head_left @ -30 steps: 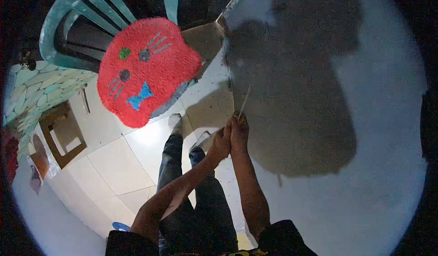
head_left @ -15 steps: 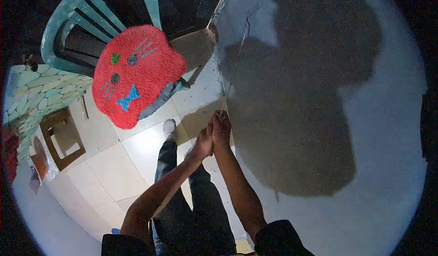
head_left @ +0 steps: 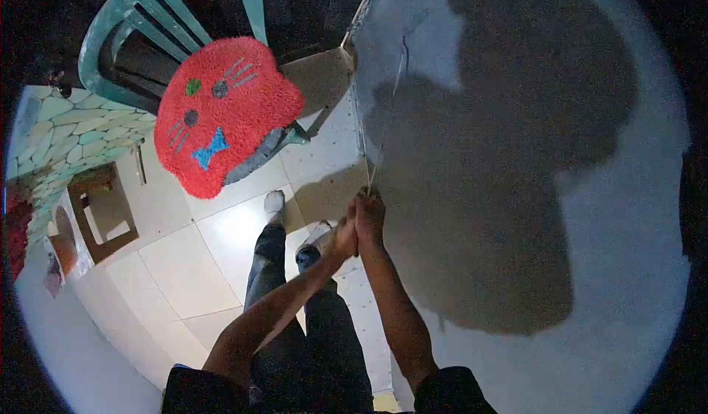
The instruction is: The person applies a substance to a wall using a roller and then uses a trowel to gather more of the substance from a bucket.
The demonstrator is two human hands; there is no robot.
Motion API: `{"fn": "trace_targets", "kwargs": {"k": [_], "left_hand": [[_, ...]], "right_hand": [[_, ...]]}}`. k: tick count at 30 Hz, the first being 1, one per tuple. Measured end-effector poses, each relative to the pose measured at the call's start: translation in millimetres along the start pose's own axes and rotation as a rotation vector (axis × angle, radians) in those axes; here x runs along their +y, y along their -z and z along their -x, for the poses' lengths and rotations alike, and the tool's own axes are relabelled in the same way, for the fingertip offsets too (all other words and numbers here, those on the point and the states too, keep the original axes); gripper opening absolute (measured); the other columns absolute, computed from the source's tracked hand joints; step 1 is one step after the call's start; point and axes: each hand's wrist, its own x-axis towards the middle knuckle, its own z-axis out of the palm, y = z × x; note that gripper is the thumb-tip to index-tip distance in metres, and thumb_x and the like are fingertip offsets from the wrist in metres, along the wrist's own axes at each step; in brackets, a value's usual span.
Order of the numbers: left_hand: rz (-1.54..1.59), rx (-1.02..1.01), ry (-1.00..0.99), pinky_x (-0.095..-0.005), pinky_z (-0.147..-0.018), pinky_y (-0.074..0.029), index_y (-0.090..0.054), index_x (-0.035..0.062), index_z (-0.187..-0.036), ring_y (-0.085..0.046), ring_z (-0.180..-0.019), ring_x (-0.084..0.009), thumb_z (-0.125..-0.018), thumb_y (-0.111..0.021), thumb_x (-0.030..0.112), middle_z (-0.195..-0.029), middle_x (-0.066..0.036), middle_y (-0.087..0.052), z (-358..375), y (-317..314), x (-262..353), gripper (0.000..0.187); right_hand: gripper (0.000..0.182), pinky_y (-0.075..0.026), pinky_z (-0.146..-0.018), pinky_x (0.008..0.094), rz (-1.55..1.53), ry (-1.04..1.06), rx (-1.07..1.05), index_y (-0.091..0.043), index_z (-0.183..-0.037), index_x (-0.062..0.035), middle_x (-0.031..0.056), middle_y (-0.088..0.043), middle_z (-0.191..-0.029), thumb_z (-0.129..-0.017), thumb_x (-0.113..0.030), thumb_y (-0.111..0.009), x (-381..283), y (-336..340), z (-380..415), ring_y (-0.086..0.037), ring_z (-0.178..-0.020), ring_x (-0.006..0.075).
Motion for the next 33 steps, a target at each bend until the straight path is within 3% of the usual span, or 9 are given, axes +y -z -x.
{"fn": "trace_targets", "kwargs": {"k": [3,6,9,15,20,24,28,30,33], "left_hand": [[0.693,0.068,0.254,-0.0479,-0.086,-0.042,-0.031,-0.0012,-0.133,-0.049,-0.102,-0.0447,-0.080,-0.056,0.018,-0.125,-0.030,-0.041,-39,11,-7,0.062],[0.774,-0.058,0.381,-0.0455,-0.084,-0.044,-0.031,0.0003,-0.133,-0.053,-0.101,-0.0421,-0.086,-0.050,0.025,-0.119,-0.030,-0.047,-44,5,-50,0.056],[-0.130,0.257,-0.413,-0.0429,-0.081,-0.046,-0.035,-0.0011,-0.131,-0.056,-0.098,-0.0380,-0.092,-0.039,0.041,-0.114,-0.030,-0.052,1,-8,-42,0.058],[0.108,-0.041,0.427,-0.0433,-0.081,-0.046,-0.020,-0.0043,-0.136,-0.054,-0.099,-0.0436,-0.083,-0.058,0.036,-0.116,-0.032,-0.050,11,22,9,0.078],[-0.339,0.202,-0.129,-0.0427,-0.072,-0.049,-0.040,-0.0077,-0.125,-0.061,-0.087,-0.0344,-0.088,-0.039,0.059,-0.104,-0.024,-0.059,-61,29,-50,0.076],[-0.233,0.036,-0.051,-0.0444,-0.071,-0.049,-0.033,-0.0060,-0.129,-0.059,-0.086,-0.0408,-0.081,-0.057,0.046,-0.102,-0.024,-0.059,-30,36,-36,0.075],[0.219,-0.096,0.466,-0.0458,-0.074,-0.048,-0.012,-0.0014,-0.138,-0.056,-0.090,-0.0461,-0.077,-0.066,0.023,-0.100,-0.030,-0.057,24,12,-31,0.085],[-0.147,-0.238,0.178,-0.0454,-0.075,-0.047,-0.014,-0.0018,-0.137,-0.056,-0.091,-0.0444,-0.080,-0.062,0.026,-0.096,-0.032,-0.057,48,6,-33,0.079],[-0.065,-0.114,0.187,-0.0470,-0.079,-0.046,-0.012,-0.0005,-0.138,-0.053,-0.095,-0.0469,-0.077,-0.063,0.018,-0.098,-0.034,-0.053,50,6,-20,0.081]], "right_hand": [[0.013,-0.043,-0.062,0.0332,0.111,0.047,0.059,-0.049,-0.088,-0.0029,0.0092,-0.053,-0.077,-0.084,-0.014,-0.053,-4,-11,-27,-0.053,-0.070,0.0203],[0.014,-0.043,-0.061,0.0337,-0.120,0.082,0.028,-0.049,-0.088,-0.0024,0.0098,-0.053,-0.077,-0.084,-0.016,-0.052,4,-15,-22,-0.053,-0.069,0.0198],[0.013,-0.044,-0.058,0.0333,0.153,0.184,0.046,-0.048,-0.087,-0.0036,0.0078,-0.052,-0.076,-0.085,-0.016,-0.052,63,-8,-8,-0.053,-0.067,0.0174],[0.015,-0.043,-0.056,0.0334,-0.320,0.056,0.073,-0.048,-0.087,-0.0064,0.0038,-0.049,-0.074,-0.088,-0.021,-0.051,76,-22,1,-0.051,-0.064,0.0178],[0.022,-0.043,-0.063,0.0348,-0.333,0.059,-0.060,-0.047,-0.086,-0.0037,0.0052,-0.050,-0.077,-0.090,-0.025,-0.050,35,-32,-60,-0.051,-0.072,0.0184],[0.025,-0.042,-0.068,0.0362,-0.182,0.076,-0.024,-0.049,-0.091,-0.0013,0.0096,-0.053,-0.082,-0.090,-0.026,-0.049,58,-33,-53,-0.052,-0.077,0.0226],[0.028,-0.043,-0.070,0.0361,-0.060,0.005,0.123,-0.052,-0.097,-0.0005,0.0120,-0.056,-0.084,-0.088,-0.027,-0.050,103,-19,5,-0.053,-0.076,0.0241],[0.028,-0.044,-0.070,0.0358,0.057,-0.076,0.156,-0.052,-0.097,-0.0005,0.0112,-0.056,-0.084,-0.088,-0.027,-0.051,86,-13,29,-0.053,-0.076,0.0228],[0.026,-0.044,-0.069,0.0338,-0.212,-0.218,0.062,-0.052,-0.097,-0.0021,0.0084,-0.055,-0.082,-0.087,-0.026,-0.053,90,-7,27,-0.053,-0.075,0.0189]]}}
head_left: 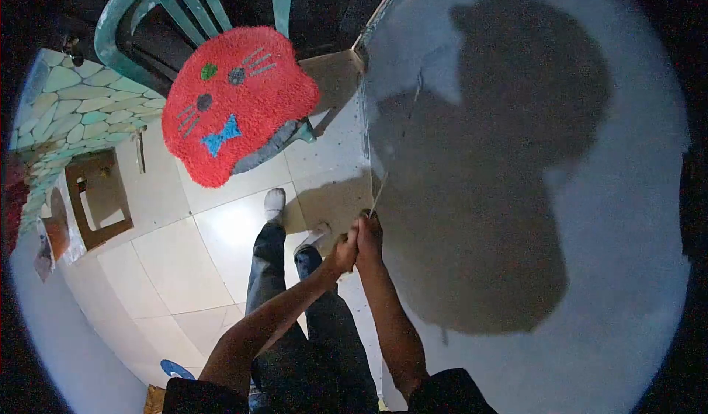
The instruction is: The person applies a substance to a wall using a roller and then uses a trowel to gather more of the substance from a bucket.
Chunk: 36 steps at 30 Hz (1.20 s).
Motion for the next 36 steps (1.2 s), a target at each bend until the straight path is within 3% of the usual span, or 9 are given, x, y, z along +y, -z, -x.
{"fn": "trace_targets", "kwargs": {"k": [8,11,16,18,21,24,26,29,36], "left_hand": [[-0.518,0.527,-0.634,-0.0420,-0.048,-0.049,-0.020,0.0038,-0.136,-0.058,-0.055,-0.0361,-0.075,-0.063,0.012,-0.078,-0.027,-0.057,-70,25,11,0.075],[0.278,0.184,0.229,-0.0397,-0.052,-0.050,-0.025,0.0026,-0.133,-0.060,-0.060,-0.0357,-0.081,-0.058,0.014,-0.079,-0.024,-0.058,-65,11,12,0.063],[0.330,0.250,-0.048,-0.0359,-0.064,-0.049,-0.034,-0.0037,-0.126,-0.059,-0.081,-0.0264,-0.091,-0.035,0.053,-0.094,-0.023,-0.056,11,-39,-14,0.067],[0.413,0.380,-0.220,-0.0312,-0.049,-0.050,-0.041,-0.0037,-0.120,-0.061,-0.065,-0.0206,-0.091,-0.035,0.053,-0.084,-0.018,-0.059,34,-63,-21,0.064],[0.204,0.199,-0.032,-0.0397,-0.068,-0.049,-0.040,-0.0070,-0.122,-0.060,-0.074,-0.0319,-0.094,-0.038,0.025,-0.094,-0.024,-0.058,56,-64,0,0.042],[0.693,0.045,0.319,-0.0394,-0.063,-0.049,-0.044,-0.0081,-0.118,-0.059,-0.069,-0.0320,-0.093,-0.038,0.023,-0.100,-0.026,-0.056,74,-47,70,0.041],[0.473,0.123,0.151,-0.0359,-0.054,-0.049,-0.043,-0.0066,-0.120,-0.059,-0.063,-0.0285,-0.092,-0.041,0.022,-0.092,-0.025,-0.058,82,-61,56,0.040],[0.354,-0.043,0.066,-0.0326,-0.056,-0.049,-0.046,-0.0035,-0.114,-0.060,-0.065,-0.0205,-0.094,-0.040,0.029,-0.081,-0.018,-0.061,114,-42,55,0.039],[0.257,0.001,-0.035,-0.0390,-0.071,-0.047,-0.045,0.0034,-0.116,-0.060,-0.076,-0.0242,-0.094,-0.039,0.038,-0.085,-0.016,-0.062,229,71,110,0.042]], "right_hand": [[0.020,-0.042,-0.066,0.0335,-0.135,0.058,-0.156,-0.048,-0.094,-0.0058,0.0039,-0.047,-0.084,-0.088,-0.024,-0.052,-70,-33,-36,-0.048,-0.075,0.0151],[0.021,-0.042,-0.066,0.0332,-0.099,0.015,-0.029,-0.048,-0.093,-0.0057,0.0052,-0.048,-0.086,-0.088,-0.025,-0.052,-37,-23,-36,-0.048,-0.076,0.0159],[0.016,-0.041,-0.064,0.0303,0.080,0.164,-0.124,-0.048,-0.092,-0.0056,0.0025,-0.046,-0.079,-0.088,-0.021,-0.050,6,15,16,-0.047,-0.072,0.0138],[0.013,-0.041,-0.063,0.0291,0.120,0.224,-0.127,-0.048,-0.092,-0.0057,0.0014,-0.046,-0.076,-0.088,-0.018,-0.049,1,23,44,-0.047,-0.070,0.0125],[0.011,-0.041,-0.066,0.0293,0.118,0.228,-0.153,-0.048,-0.094,-0.0053,0.0026,-0.048,-0.076,-0.086,-0.012,-0.046,-31,35,85,-0.048,-0.071,0.0129],[0.017,-0.042,-0.073,0.0321,0.157,0.004,-0.189,-0.049,-0.097,-0.0035,0.0083,-0.052,-0.084,-0.082,-0.013,-0.047,-35,57,92,-0.050,-0.077,0.0175],[0.022,-0.042,-0.075,0.0328,0.359,0.496,-0.192,-0.048,-0.099,-0.0018,0.0107,-0.052,-0.089,-0.080,-0.012,-0.047,-49,59,104,-0.051,-0.080,0.0211],[0.022,-0.043,-0.066,0.0259,0.058,0.174,-0.300,-0.048,-0.100,-0.0038,0.0076,-0.050,-0.089,-0.078,-0.004,-0.049,-53,62,134,-0.051,-0.077,0.0119],[0.014,-0.033,-0.036,0.0214,0.243,0.146,-0.643,-0.049,-0.096,-0.0066,-0.0037,-0.041,-0.052,-0.083,-0.007,-0.052,-86,36,219,-0.040,-0.040,0.0052]]}}
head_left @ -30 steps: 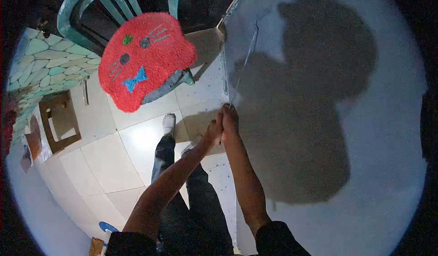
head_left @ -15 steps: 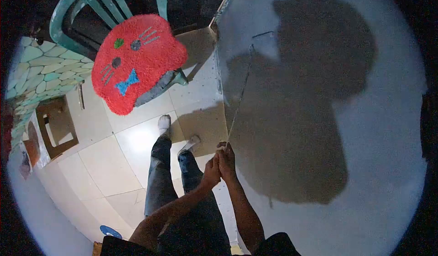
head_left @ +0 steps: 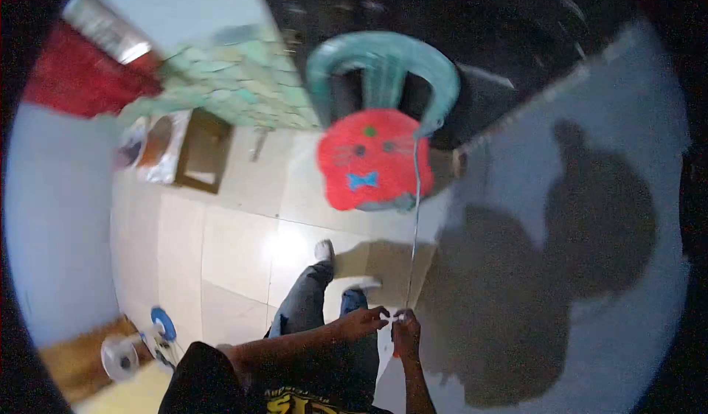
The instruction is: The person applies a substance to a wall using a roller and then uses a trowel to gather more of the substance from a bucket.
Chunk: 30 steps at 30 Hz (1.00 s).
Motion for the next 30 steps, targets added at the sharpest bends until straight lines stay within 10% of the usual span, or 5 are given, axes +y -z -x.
{"fn": "trace_targets", "kwargs": {"k": [3,5,10,17,30], "left_hand": [[-0.084,0.081,0.005,-0.0391,-0.073,-0.046,-0.049,0.0029,-0.114,-0.060,-0.081,-0.0252,-0.094,-0.039,0.038,-0.089,-0.017,-0.062,64,60,62,0.042],[-0.164,0.136,-0.148,-0.0354,-0.069,-0.047,-0.053,0.0026,-0.110,-0.059,-0.079,-0.0232,-0.095,-0.035,0.038,-0.092,-0.014,-0.062,89,84,16,0.043],[-0.112,0.377,-0.222,-0.0362,-0.069,-0.047,-0.052,-0.0004,-0.110,-0.060,-0.078,-0.0252,-0.096,-0.031,0.031,-0.090,-0.015,-0.062,178,151,-5,0.040],[-0.129,0.766,-0.258,-0.0387,-0.075,-0.048,-0.036,0.0020,-0.128,-0.061,-0.087,-0.0332,-0.081,-0.044,0.004,-0.103,-0.019,-0.061,306,235,-8,0.048],[0.132,1.272,-0.343,-0.0377,-0.092,-0.042,-0.025,0.0008,-0.136,-0.047,-0.115,-0.0306,-0.077,-0.067,0.016,-0.131,-0.021,-0.040,441,357,-4,0.074]], "right_hand": [[0.010,-0.035,-0.039,0.0218,-0.060,-0.189,-0.179,-0.051,-0.093,-0.0070,-0.0017,-0.044,-0.054,-0.083,-0.006,-0.053,-31,-37,-1,-0.042,-0.043,0.0052],[0.007,-0.035,-0.042,0.0228,0.630,0.241,-0.185,-0.053,-0.089,-0.0074,-0.0005,-0.044,-0.055,-0.082,-0.007,-0.053,-45,-76,-2,-0.043,-0.045,0.0063],[0.018,-0.037,-0.044,0.0230,0.829,0.413,-0.522,-0.051,-0.099,-0.0073,-0.0003,-0.045,-0.058,-0.081,-0.008,-0.052,-104,-208,-18,-0.044,-0.047,0.0083],[0.027,-0.038,-0.042,0.0224,0.525,-0.071,-0.927,-0.044,-0.109,-0.0074,0.0007,-0.044,-0.061,-0.083,-0.003,-0.043,-158,-413,-34,-0.043,-0.045,0.0086],[0.036,-0.040,-0.043,0.0235,0.417,-0.285,-1.069,-0.044,-0.116,-0.0058,0.0022,-0.047,-0.063,-0.082,-0.014,-0.048,-170,-698,-70,-0.047,-0.048,0.0106]]}}
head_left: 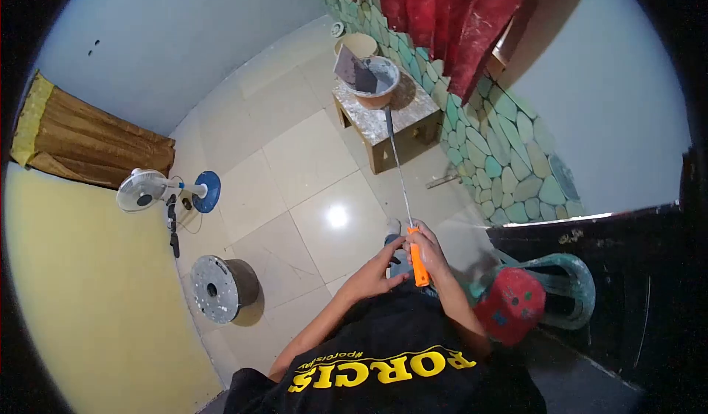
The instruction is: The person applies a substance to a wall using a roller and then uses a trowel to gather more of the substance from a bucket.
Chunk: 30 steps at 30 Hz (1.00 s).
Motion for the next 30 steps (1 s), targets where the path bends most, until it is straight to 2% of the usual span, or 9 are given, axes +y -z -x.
{"fn": "trace_targets", "kwargs": {"k": [5,11,14,15,18,20,25,28,30], "left_hand": [[-0.015,0.055,0.074,-0.0378,-0.095,-0.040,-0.019,0.0008,-0.138,-0.043,-0.117,-0.0311,-0.071,-0.074,0.020,-0.135,-0.021,-0.034,-61,62,28,0.089],[-0.088,0.260,0.011,-0.0420,-0.099,-0.036,-0.013,0.0053,-0.140,-0.032,-0.128,-0.0325,-0.059,-0.084,0.032,-0.142,-0.020,-0.022,-129,129,39,0.111],[-0.298,0.298,-0.082,-0.0442,-0.102,-0.033,-0.015,0.0067,-0.140,-0.027,-0.130,-0.0361,-0.058,-0.084,0.031,-0.142,-0.021,-0.021,-160,164,37,0.110],[-0.220,0.298,-0.050,-0.0456,-0.105,-0.028,-0.017,0.0077,-0.140,-0.023,-0.132,-0.0383,-0.058,-0.084,0.032,-0.142,-0.022,-0.020,-169,176,37,0.108],[-0.266,0.305,-0.073,-0.0433,-0.105,-0.029,-0.020,0.0062,-0.138,-0.027,-0.129,-0.0407,-0.060,-0.081,0.032,-0.141,-0.024,-0.021,-198,216,29,0.103],[-0.289,0.290,-0.098,-0.0429,-0.104,-0.030,-0.022,0.0050,-0.138,-0.028,-0.128,-0.0408,-0.060,-0.081,0.034,-0.140,-0.024,-0.023,-217,248,20,0.102],[-0.262,0.168,-0.117,-0.0436,-0.106,-0.027,-0.023,0.0013,-0.136,-0.027,-0.130,-0.0389,-0.059,-0.082,0.038,-0.137,-0.023,-0.030,-255,335,3,0.104],[-0.305,0.098,-0.091,-0.0442,-0.105,-0.028,-0.025,0.0016,-0.136,-0.027,-0.130,-0.0391,-0.059,-0.081,0.041,-0.137,-0.024,-0.030,-272,387,2,0.102],[-0.310,0.042,-0.087,-0.0446,-0.105,-0.028,-0.026,0.0022,-0.135,-0.027,-0.130,-0.0395,-0.059,-0.080,0.042,-0.137,-0.024,-0.030,-288,417,-5,0.102]], "right_hand": [[0.034,-0.041,-0.048,0.0226,-0.039,-0.010,-0.052,-0.046,-0.114,-0.0069,0.0014,-0.049,-0.069,-0.082,-0.017,-0.051,-40,-16,-93,-0.049,-0.055,0.0097],[0.026,-0.043,-0.060,0.0230,-0.005,0.022,-0.067,-0.050,-0.107,-0.0070,0.0007,-0.050,-0.073,-0.083,-0.017,-0.052,-85,-47,-194,-0.051,-0.064,0.0087],[0.025,-0.043,-0.064,0.0244,0.039,0.059,-0.061,-0.050,-0.105,-0.0060,0.0011,-0.051,-0.077,-0.083,-0.017,-0.052,-107,-64,-237,-0.051,-0.070,0.0095],[0.025,-0.042,-0.065,0.0245,0.042,0.053,-0.031,-0.051,-0.105,-0.0060,0.0015,-0.051,-0.079,-0.082,-0.017,-0.052,-114,-70,-251,-0.051,-0.072,0.0096],[0.023,-0.042,-0.067,0.0247,0.015,0.060,0.000,-0.051,-0.102,-0.0058,0.0021,-0.051,-0.081,-0.081,-0.015,-0.051,-126,-87,-295,-0.050,-0.076,0.0097],[0.023,-0.044,-0.061,0.0217,-0.009,0.098,0.009,-0.049,-0.105,-0.0074,0.0003,-0.051,-0.082,-0.084,-0.014,-0.049,-126,-93,-328,-0.052,-0.072,0.0080],[0.026,-0.044,-0.069,0.0225,-0.066,0.029,0.095,-0.048,-0.112,-0.0061,0.0013,-0.051,-0.088,-0.090,-0.018,-0.043,-142,-130,-388,-0.052,-0.082,0.0094],[0.011,-0.042,-0.058,0.0243,-0.158,0.000,0.238,-0.050,-0.089,-0.0086,0.0005,-0.050,-0.074,-0.090,-0.015,-0.041,-158,-166,-415,-0.049,-0.066,0.0087],[0.011,-0.042,-0.059,0.0252,-0.169,0.002,0.270,-0.049,-0.089,-0.0088,0.0009,-0.050,-0.075,-0.090,-0.016,-0.041,-157,-171,-442,-0.050,-0.067,0.0095]]}}
